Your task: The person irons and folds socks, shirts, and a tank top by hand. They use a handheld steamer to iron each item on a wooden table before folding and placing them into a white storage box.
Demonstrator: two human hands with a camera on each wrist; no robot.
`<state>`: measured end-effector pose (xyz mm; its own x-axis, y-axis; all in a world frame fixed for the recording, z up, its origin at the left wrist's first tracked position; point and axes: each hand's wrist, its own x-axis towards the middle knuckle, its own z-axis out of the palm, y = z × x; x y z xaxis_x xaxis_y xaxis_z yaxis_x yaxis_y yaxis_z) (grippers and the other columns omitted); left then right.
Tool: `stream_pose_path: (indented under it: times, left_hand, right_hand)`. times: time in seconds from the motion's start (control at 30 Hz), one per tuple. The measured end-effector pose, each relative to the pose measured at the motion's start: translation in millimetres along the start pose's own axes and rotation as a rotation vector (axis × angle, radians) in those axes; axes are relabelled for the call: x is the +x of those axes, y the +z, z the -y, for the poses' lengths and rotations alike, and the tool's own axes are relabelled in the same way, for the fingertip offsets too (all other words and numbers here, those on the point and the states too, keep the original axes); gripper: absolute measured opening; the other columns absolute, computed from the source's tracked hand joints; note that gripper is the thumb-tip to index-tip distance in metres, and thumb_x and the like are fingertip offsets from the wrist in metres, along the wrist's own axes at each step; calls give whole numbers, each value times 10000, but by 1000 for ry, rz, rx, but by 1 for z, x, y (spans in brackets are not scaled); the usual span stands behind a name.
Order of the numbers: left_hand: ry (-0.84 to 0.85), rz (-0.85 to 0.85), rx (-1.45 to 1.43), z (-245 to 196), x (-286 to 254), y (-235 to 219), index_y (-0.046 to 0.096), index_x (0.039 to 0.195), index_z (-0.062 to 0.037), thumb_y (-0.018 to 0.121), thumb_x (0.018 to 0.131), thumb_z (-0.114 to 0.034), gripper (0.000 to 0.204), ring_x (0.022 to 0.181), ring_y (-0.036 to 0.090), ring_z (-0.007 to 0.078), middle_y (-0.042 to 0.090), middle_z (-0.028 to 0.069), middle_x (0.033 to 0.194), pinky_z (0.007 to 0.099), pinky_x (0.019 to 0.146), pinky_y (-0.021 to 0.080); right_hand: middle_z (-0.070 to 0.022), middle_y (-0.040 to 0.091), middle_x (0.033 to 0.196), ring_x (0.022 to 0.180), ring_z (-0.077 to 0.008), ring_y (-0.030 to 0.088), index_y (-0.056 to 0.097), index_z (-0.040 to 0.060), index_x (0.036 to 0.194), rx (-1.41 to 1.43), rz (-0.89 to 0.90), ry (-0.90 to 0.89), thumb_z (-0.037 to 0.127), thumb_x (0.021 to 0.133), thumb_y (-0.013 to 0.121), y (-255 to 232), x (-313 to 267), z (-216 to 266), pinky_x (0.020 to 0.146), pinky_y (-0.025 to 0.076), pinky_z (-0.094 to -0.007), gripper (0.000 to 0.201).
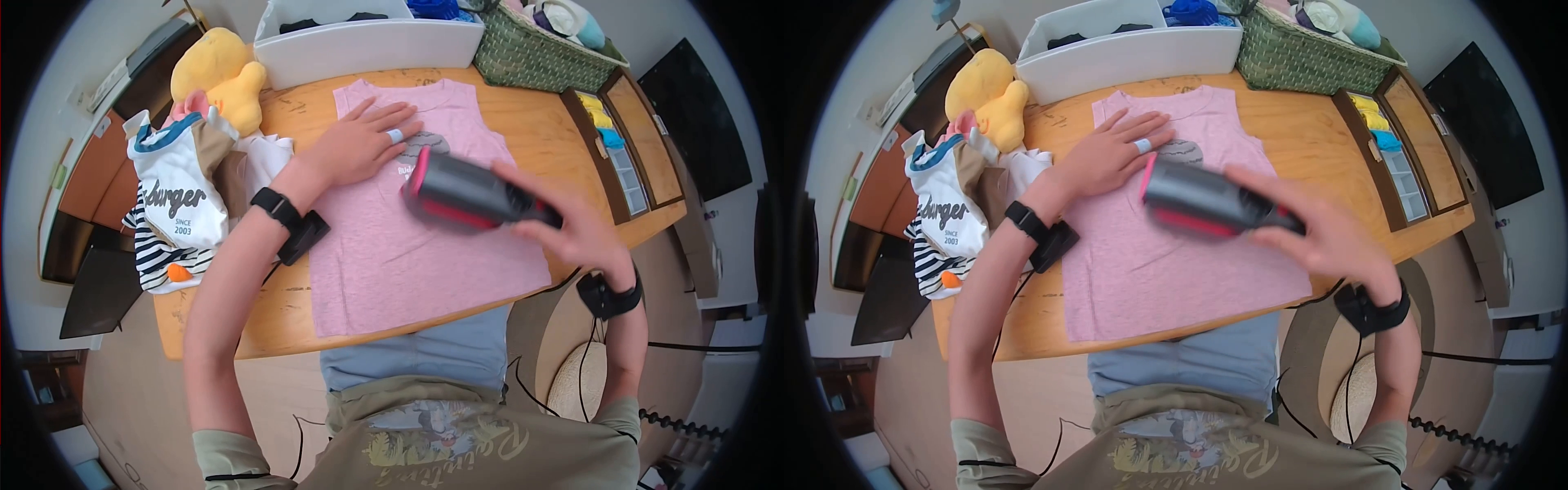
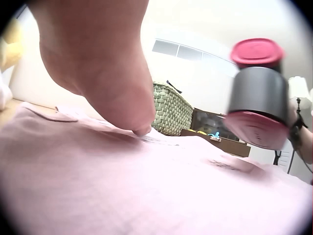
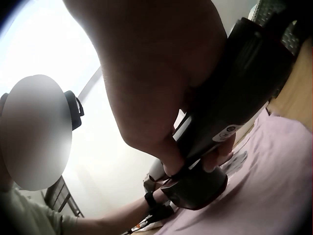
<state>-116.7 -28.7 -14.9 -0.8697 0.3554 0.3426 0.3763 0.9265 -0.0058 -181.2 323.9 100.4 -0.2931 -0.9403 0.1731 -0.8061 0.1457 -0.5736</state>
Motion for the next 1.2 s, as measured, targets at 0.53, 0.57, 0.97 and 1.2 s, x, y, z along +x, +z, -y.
stream_pose_path:
  times: [0.53,0.57,0.97,1.2]
  left_hand:
    - [-102,124,-88,-9,42,31,376,1640,-292,317,1140,-405,515,1598,239,192,316,6,1719,519,1319,112]
    - [-98,124,-78,-8,42,32,370,1642,-307,308,1141,-409,515,1599,237,189,314,1,1720,525,1318,108]
    - [-101,154,-76,-6,44,27,373,1642,-316,333,1142,-402,508,1602,236,206,314,5,1721,537,1312,104]
    - [-79,157,-27,-12,41,19,382,1641,-268,362,1135,-379,518,1598,250,219,326,32,1715,541,1312,108]
  right_hand:
    - [-196,700,1309,1125,-407,684,547,143,1527,-15,58,107,114,846,786,-19,5,-48,976,528,-423,722]
    - [-197,699,1309,1123,-408,684,547,144,1527,-18,86,113,109,843,789,-21,1,-45,972,530,-425,727]
    - [-95,712,1031,854,-331,685,604,208,1500,48,310,70,223,823,842,0,-47,6,727,540,-405,718]
    - [-83,706,990,806,-290,681,612,213,1498,66,392,10,224,822,837,-2,-60,23,677,543,-376,712]
